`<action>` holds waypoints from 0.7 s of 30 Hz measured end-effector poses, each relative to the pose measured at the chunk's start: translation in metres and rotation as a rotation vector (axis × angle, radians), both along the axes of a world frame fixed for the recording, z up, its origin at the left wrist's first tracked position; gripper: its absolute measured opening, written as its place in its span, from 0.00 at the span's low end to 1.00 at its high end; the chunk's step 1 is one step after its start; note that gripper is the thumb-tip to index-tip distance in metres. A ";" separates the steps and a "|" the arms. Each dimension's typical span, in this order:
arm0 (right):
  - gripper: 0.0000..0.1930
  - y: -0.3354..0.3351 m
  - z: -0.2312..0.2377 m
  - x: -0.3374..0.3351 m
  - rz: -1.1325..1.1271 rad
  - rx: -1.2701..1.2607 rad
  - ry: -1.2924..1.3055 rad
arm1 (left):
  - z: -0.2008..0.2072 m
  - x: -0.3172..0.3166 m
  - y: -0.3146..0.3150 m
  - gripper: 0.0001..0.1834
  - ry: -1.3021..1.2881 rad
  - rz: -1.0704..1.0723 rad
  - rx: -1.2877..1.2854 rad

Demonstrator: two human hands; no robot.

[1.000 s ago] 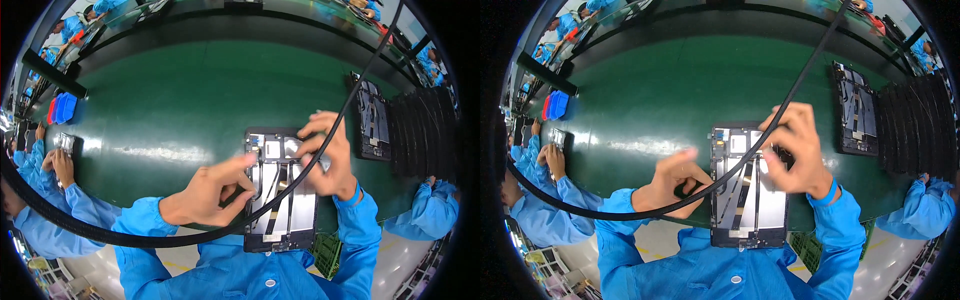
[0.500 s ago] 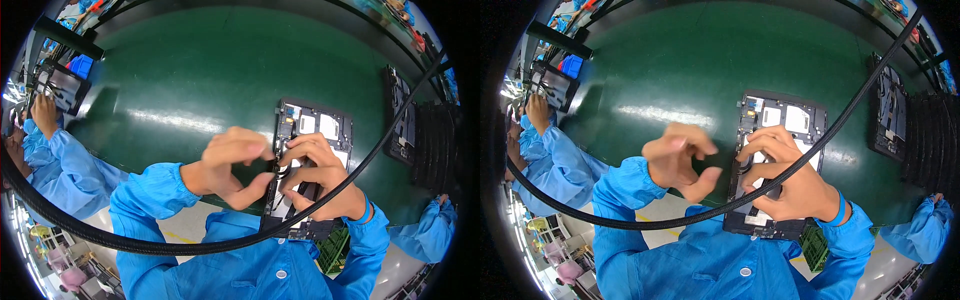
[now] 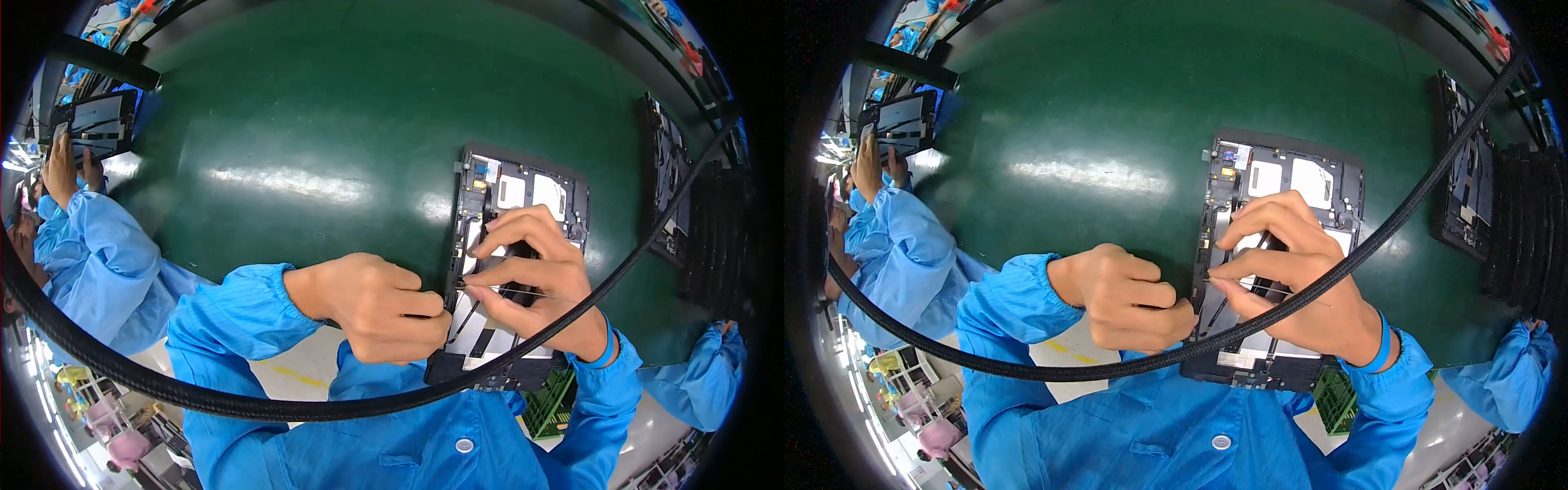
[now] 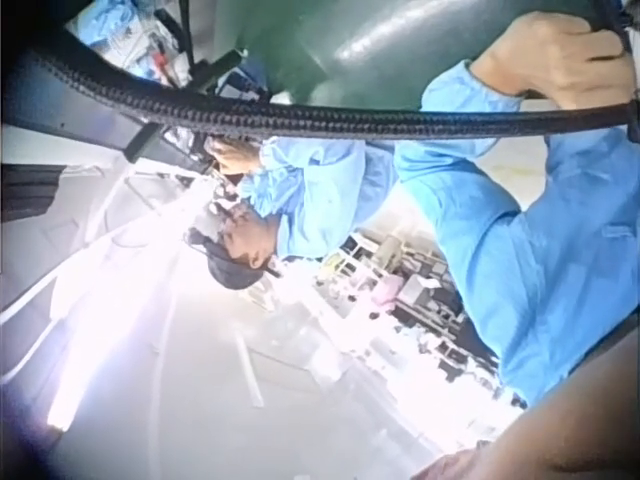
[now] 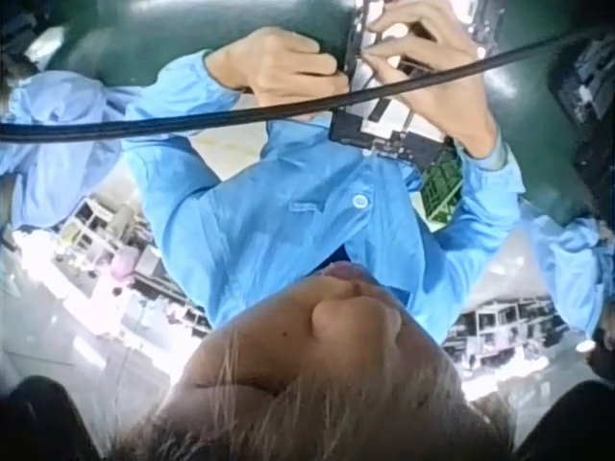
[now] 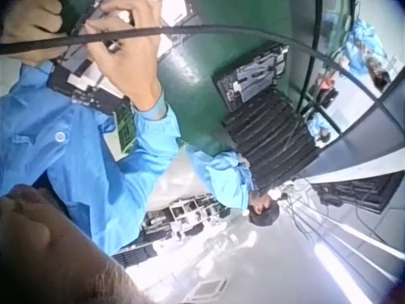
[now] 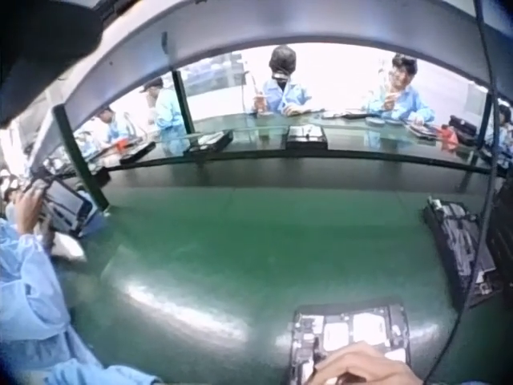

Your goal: The person assembles tablet computers along a conveyor line, connecting ribbon cables, pressing internal components and adhesive strips into tablet casings, placing completed frames onto the conveyor, and picking up new frames from a stack.

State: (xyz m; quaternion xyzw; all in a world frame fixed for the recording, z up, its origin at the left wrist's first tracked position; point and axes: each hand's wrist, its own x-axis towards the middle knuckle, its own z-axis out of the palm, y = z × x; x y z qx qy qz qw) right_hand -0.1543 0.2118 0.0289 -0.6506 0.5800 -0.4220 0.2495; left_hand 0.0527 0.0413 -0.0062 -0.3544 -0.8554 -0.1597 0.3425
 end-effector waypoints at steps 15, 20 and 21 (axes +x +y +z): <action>0.08 -0.018 0.001 -0.006 0.015 0.011 -0.003 | 0.003 -0.019 -0.015 0.10 0.001 -0.039 0.011; 0.08 -0.020 -0.001 -0.006 -0.012 -0.046 -0.011 | 0.007 -0.020 -0.026 0.13 -0.004 0.021 -0.037; 0.08 -0.020 0.000 -0.007 -0.001 -0.037 -0.010 | 0.008 -0.020 -0.026 0.13 -0.004 0.018 -0.035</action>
